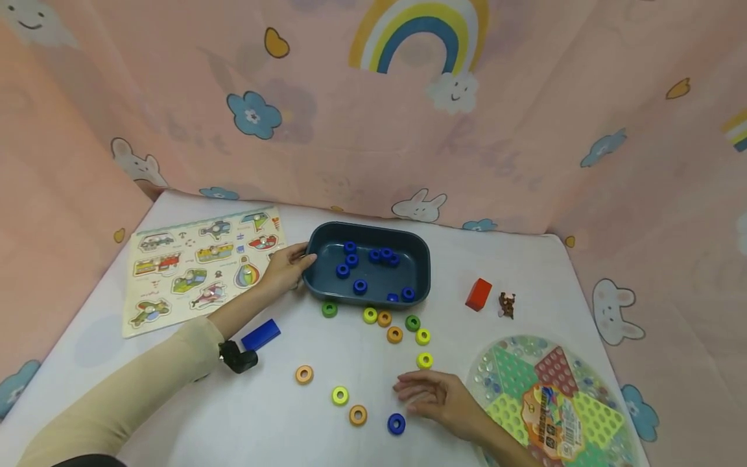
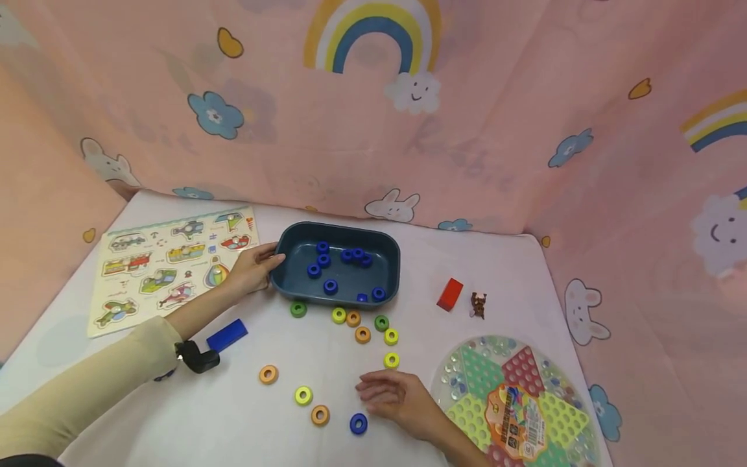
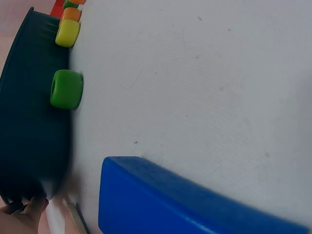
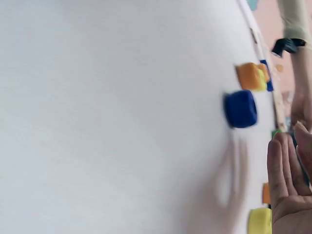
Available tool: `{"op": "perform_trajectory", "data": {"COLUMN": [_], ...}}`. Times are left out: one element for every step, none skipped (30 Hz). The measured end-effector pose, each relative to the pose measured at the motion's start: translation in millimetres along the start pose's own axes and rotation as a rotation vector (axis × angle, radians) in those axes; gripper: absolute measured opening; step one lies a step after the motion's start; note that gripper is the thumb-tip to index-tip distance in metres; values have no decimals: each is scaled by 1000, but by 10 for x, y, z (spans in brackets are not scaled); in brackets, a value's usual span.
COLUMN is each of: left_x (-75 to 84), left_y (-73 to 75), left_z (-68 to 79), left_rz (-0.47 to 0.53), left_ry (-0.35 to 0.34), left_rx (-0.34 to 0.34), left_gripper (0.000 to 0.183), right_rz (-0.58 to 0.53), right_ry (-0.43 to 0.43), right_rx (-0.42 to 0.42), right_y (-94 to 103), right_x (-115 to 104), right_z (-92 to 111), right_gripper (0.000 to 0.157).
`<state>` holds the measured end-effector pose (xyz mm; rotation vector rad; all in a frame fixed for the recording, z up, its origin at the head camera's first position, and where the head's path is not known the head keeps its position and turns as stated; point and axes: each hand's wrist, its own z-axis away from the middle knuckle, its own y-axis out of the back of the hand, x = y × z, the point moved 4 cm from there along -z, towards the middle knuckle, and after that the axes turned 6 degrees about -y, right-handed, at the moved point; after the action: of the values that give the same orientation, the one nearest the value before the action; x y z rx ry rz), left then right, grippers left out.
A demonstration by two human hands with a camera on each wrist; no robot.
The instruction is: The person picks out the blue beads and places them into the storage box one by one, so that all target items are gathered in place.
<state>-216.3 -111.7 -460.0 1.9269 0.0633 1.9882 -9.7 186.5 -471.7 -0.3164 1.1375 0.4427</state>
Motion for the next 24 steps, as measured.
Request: {"op": "perform_trajectory", "data": {"left_x": [3,10,16,21,24,27,29,30,29,28,28,28,28,26,24,21,21,19,17,16,13,11,9,5], "left_y": [0,2,4,6,7,7,5,1,-4,-4,-4,-4,-5,-5,-5,-4,-4,-4,-4,-3,-3,-4,-4,-4], "left_z": [0,2,4,4,5,5,5,4,3,3,3,4,5,5,6,6,8,8,9,8,5,1,-2,-8], "left_rz": [-3,-4,-8,-11,-11,-13,-14,-16,-16,-17,-18,-20,-19,-20,-20,-18,-17,-17,-17,-16,-11,-6,-2,0], "left_ry": [-6,-7,-16,-22,-24,-26,-26,-22,-20,-13,-8,-6,-2,-1,0,0,0,0,0,0,0,2,3,4], "left_rx": [-1,4,4,5,6,6,5,2,-3,-3,-4,-4,-4,-5,-5,-5,-5,-4,-5,-5,-6,-7,-8,-10], "left_gripper": [49,49,49,49,49,49,49,49,50,49,49,49,49,49,50,50,50,50,50,51,51,51,51,51], "right_rz": [35,74,119,166,212,261,302,333,361,384,400,412,420,427,432,435,435,436,438,439,439,439,441,448], "right_ry": [10,27,46,66,84,104,122,139,153,170,184,196,209,219,224,228,231,235,239,240,242,246,247,248], "right_rx": [-24,-40,-48,-49,-46,-43,-41,-41,-41,-43,-46,-46,-46,-43,-39,-37,-35,-35,-36,-35,-35,-35,-34,-28], "right_y": [-30,-53,-74,-93,-111,-128,-145,-161,-175,-191,-204,-215,-226,-234,-247,-262,-277,-277,-275,-268,-259,-241,-218,-189], "right_x": [41,77,110,140,168,192,213,234,253,263,272,274,273,272,250,204,152,148,148,145,135,139,159,180], "right_z": [22,37,48,56,60,64,66,68,69,67,65,64,64,63,69,81,95,94,92,87,82,71,52,27], "right_gripper": [44,43,43,42,42,42,41,40,39,38,38,37,37,37,36,35,34,34,34,33,33,33,33,33]}}
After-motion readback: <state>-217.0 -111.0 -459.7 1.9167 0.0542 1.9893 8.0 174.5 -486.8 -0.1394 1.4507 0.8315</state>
